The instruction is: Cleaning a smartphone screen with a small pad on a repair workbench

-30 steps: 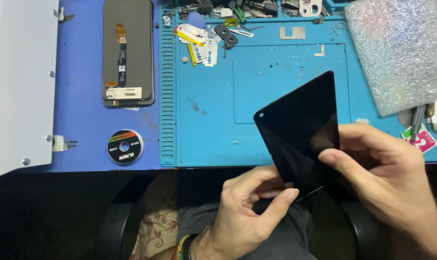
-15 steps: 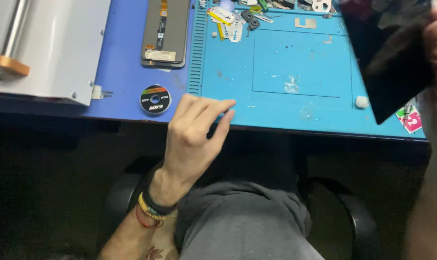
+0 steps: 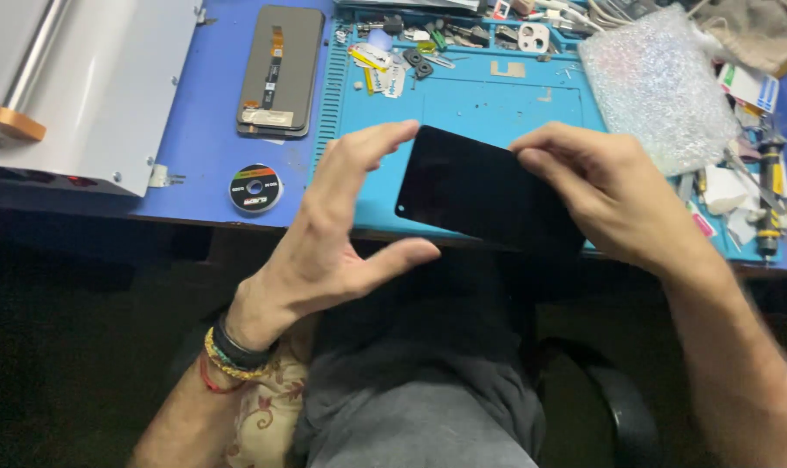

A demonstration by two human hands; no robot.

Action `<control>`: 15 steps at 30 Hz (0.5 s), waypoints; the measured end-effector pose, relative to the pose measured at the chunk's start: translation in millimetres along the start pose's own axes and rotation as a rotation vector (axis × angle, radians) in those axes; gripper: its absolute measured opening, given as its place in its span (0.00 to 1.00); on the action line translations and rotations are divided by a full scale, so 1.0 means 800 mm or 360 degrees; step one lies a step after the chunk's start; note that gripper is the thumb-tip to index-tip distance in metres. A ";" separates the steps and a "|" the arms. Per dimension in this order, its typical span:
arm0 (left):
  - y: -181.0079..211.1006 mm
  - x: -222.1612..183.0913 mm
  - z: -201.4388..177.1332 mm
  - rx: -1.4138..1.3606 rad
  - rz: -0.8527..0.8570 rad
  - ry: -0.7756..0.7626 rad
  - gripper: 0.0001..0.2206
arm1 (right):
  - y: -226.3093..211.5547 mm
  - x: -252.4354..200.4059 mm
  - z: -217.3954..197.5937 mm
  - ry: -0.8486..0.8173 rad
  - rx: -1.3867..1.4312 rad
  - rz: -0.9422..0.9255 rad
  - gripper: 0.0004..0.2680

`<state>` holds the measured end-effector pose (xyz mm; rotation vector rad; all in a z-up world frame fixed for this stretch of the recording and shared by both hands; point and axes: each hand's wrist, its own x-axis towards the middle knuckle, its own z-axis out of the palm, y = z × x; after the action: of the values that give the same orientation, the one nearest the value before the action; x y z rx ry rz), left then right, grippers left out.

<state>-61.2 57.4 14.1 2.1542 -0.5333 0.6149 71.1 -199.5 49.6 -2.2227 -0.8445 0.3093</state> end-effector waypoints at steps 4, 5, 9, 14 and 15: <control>-0.032 0.010 0.001 0.0675 0.0090 -0.0160 0.49 | 0.011 0.063 0.019 -0.0257 -0.0029 -0.0246 0.08; -0.041 0.013 0.003 0.0619 0.0073 -0.0191 0.49 | 0.018 0.071 0.025 -0.0288 0.0026 -0.0264 0.08; -0.072 0.018 0.007 0.0582 0.0044 -0.0240 0.49 | 0.035 0.086 0.045 -0.0209 -0.0125 -0.0493 0.08; -0.094 0.022 0.017 0.0689 0.0051 -0.0309 0.45 | 0.074 0.084 0.053 -0.0071 -0.0402 -0.0755 0.08; -0.096 0.025 0.020 0.0703 0.0061 -0.0363 0.43 | 0.080 0.081 0.049 -0.0030 -0.0547 -0.0862 0.10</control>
<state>1.6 85.8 -28.1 2.6586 -0.6046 0.5476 133.2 -168.7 -21.6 -2.1824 -1.5557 -0.0830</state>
